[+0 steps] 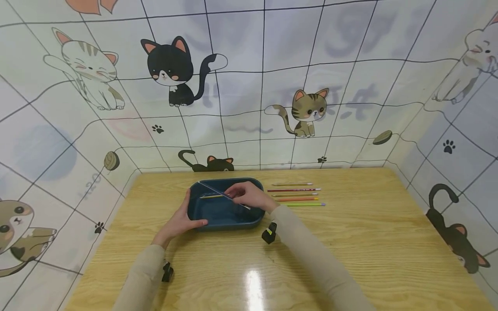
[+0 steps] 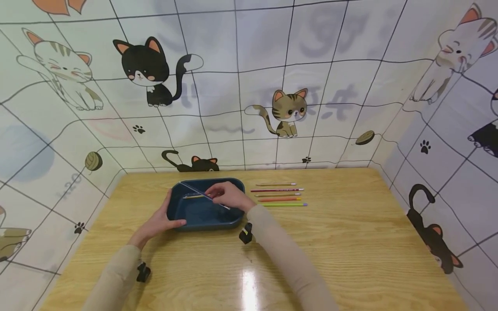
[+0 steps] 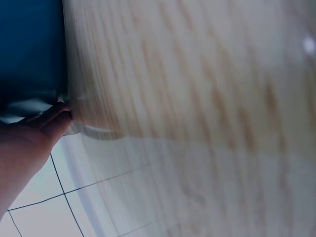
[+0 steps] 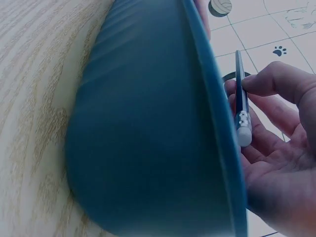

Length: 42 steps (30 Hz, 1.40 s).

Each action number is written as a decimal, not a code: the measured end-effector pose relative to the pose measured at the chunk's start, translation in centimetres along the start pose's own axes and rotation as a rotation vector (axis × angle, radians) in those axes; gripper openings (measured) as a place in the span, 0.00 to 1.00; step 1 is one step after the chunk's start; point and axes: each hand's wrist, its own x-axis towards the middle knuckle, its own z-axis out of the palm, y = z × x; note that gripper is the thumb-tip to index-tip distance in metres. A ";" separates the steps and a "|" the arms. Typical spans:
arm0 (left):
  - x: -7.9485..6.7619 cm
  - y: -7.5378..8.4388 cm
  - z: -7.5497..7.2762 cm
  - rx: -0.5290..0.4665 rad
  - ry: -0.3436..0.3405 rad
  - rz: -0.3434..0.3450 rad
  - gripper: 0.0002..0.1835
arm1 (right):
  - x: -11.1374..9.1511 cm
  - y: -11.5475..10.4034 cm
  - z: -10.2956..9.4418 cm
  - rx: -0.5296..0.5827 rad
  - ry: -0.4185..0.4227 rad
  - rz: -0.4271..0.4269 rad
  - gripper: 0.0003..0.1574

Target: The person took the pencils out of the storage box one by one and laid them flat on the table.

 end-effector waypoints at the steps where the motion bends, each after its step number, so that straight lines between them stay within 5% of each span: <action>1: 0.0 0.0 0.0 -0.003 -0.001 0.000 0.69 | -0.2 0.0 -0.1 -0.002 -0.001 -0.004 0.19; 16: 0.2 0.2 -0.3 0.003 -0.011 0.013 0.69 | -4.0 0.1 -2.5 0.116 -0.038 -0.004 0.20; 42: 0.1 -0.2 -0.1 -0.001 -0.010 0.022 0.68 | -10.3 2.5 -7.7 -0.050 -0.067 0.004 0.17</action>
